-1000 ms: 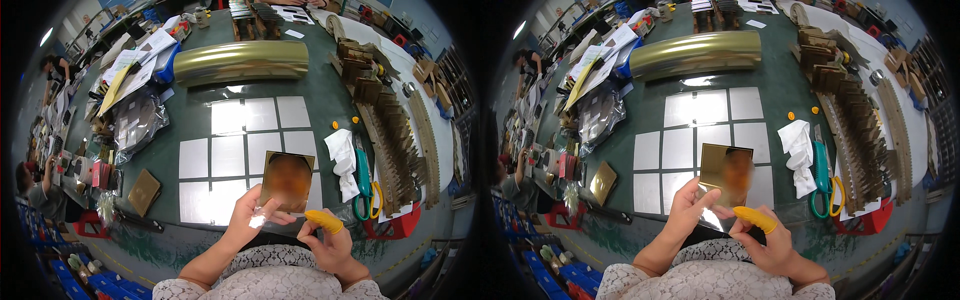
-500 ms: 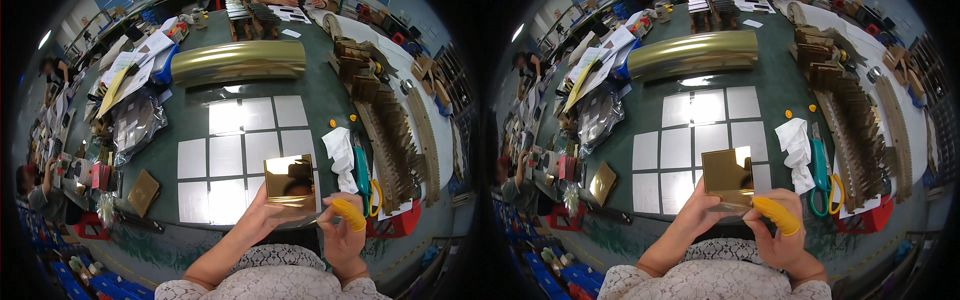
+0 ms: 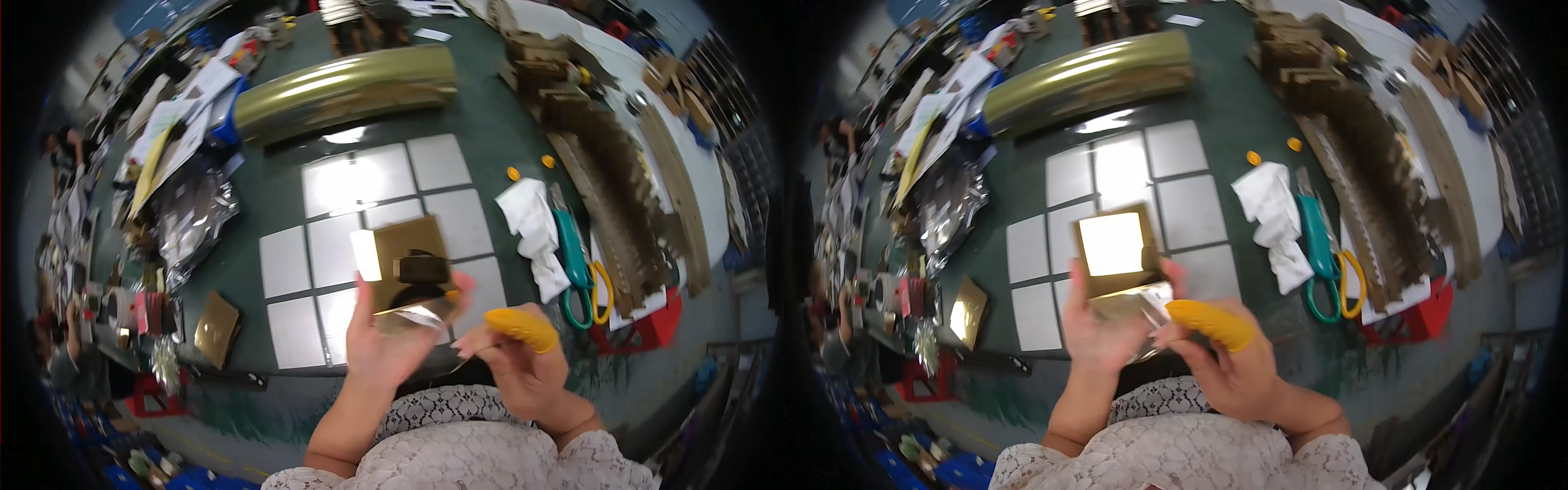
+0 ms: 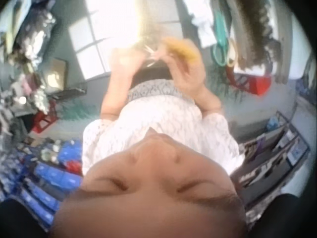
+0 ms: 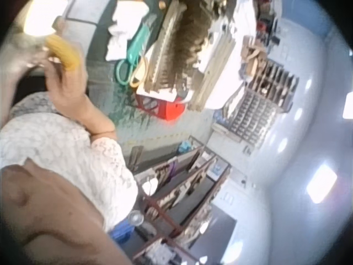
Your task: The person wipes the surface of small, square, gold-colored metal sheets using a white cloth. They handle the sheets one at a time, picking them up from a table, wiping both sides, and placing them back down.
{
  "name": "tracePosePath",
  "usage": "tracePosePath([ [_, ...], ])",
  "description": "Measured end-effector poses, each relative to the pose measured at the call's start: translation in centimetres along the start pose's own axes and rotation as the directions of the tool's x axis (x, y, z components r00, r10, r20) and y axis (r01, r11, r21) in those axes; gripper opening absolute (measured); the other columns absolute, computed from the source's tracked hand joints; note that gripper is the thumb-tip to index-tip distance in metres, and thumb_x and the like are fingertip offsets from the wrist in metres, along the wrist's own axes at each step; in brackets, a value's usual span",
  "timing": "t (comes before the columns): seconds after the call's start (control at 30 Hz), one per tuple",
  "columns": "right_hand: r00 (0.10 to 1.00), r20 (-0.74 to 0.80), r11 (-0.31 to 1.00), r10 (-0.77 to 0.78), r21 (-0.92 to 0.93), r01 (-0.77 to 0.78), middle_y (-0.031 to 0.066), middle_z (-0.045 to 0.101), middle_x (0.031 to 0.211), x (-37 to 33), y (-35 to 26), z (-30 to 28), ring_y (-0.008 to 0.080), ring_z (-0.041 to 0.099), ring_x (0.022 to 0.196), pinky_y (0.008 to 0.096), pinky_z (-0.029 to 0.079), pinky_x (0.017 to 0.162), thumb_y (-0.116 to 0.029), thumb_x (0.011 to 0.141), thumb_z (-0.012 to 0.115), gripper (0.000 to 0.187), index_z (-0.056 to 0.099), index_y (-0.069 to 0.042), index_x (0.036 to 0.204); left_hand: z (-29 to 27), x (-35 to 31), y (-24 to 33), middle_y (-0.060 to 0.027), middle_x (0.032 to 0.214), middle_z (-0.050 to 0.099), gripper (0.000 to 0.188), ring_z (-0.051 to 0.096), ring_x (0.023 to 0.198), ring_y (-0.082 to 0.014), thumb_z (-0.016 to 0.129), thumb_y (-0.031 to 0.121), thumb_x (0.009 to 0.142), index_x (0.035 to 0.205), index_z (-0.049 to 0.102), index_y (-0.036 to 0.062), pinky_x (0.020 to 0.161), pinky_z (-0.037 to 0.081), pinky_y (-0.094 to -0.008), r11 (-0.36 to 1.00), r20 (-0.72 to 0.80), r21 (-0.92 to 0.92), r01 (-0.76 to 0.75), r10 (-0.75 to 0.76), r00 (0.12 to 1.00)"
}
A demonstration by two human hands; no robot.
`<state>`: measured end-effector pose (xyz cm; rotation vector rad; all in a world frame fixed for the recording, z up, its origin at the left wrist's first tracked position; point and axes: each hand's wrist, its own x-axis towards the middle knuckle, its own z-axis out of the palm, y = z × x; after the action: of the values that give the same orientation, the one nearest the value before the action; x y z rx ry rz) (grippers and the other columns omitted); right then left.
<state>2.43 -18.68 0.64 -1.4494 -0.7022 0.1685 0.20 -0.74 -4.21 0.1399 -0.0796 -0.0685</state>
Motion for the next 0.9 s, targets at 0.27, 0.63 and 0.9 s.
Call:
tracePosePath([
  [0.27, 0.972, -0.187, 0.962, 0.146, 0.254, -0.096, 0.0129, 0.059, 0.09, -3.5, -2.8, -4.7, 0.0183, 0.062, 0.078, 0.03, 0.054, 0.069, 0.005, 0.095, 0.053, 0.032, 0.049, 0.006, 0.128, 0.4, 1.0, 1.8, -0.0334, 0.138, 0.044, 0.079, 0.042, 0.131, -0.0485, 0.034, 0.061, 0.1, 0.143, 0.036, -0.005, 0.114, 0.028, -0.0589, 0.974, -0.167, -0.093, -0.206, 0.189, 0.968],
  [0.63, 0.959, -0.213, 0.541, -0.185, -0.837, -0.081, 0.019, 0.053, 0.113, -6.1, 8.6, -6.8, 0.0351, 0.054, 0.1, 0.0412, 0.044, 0.088, 0.009, 0.089, 0.057, 0.026, 0.055, 0.009, 0.115, 0.3, -0.4, 1.8, -0.0309, 0.135, 0.048, 0.084, 0.048, 0.124, -0.0461, 0.033, 0.069, 0.095, 0.145, 0.039, 0.0015, 0.107, 0.035, -0.0585, 0.994, -0.09, -0.112, 0.01, -0.021, 0.996],
  [0.9, 0.948, -0.185, 0.402, -0.259, -0.913, -0.068, 0.0193, 0.054, 0.122, -4.0, 5.9, -8.1, 0.0388, 0.049, 0.114, 0.0464, 0.037, 0.101, 0.002, 0.088, 0.063, 0.038, 0.054, 0.004, 0.125, -0.7, -0.1, 1.1, -0.0307, 0.13, 0.052, 0.087, 0.061, 0.101, -0.0385, 0.025, 0.075, 0.094, 0.144, 0.042, 0.0057, 0.084, 0.051, -0.0489, 0.996, -0.098, 0.014, 0.085, -0.083, 0.992],
])
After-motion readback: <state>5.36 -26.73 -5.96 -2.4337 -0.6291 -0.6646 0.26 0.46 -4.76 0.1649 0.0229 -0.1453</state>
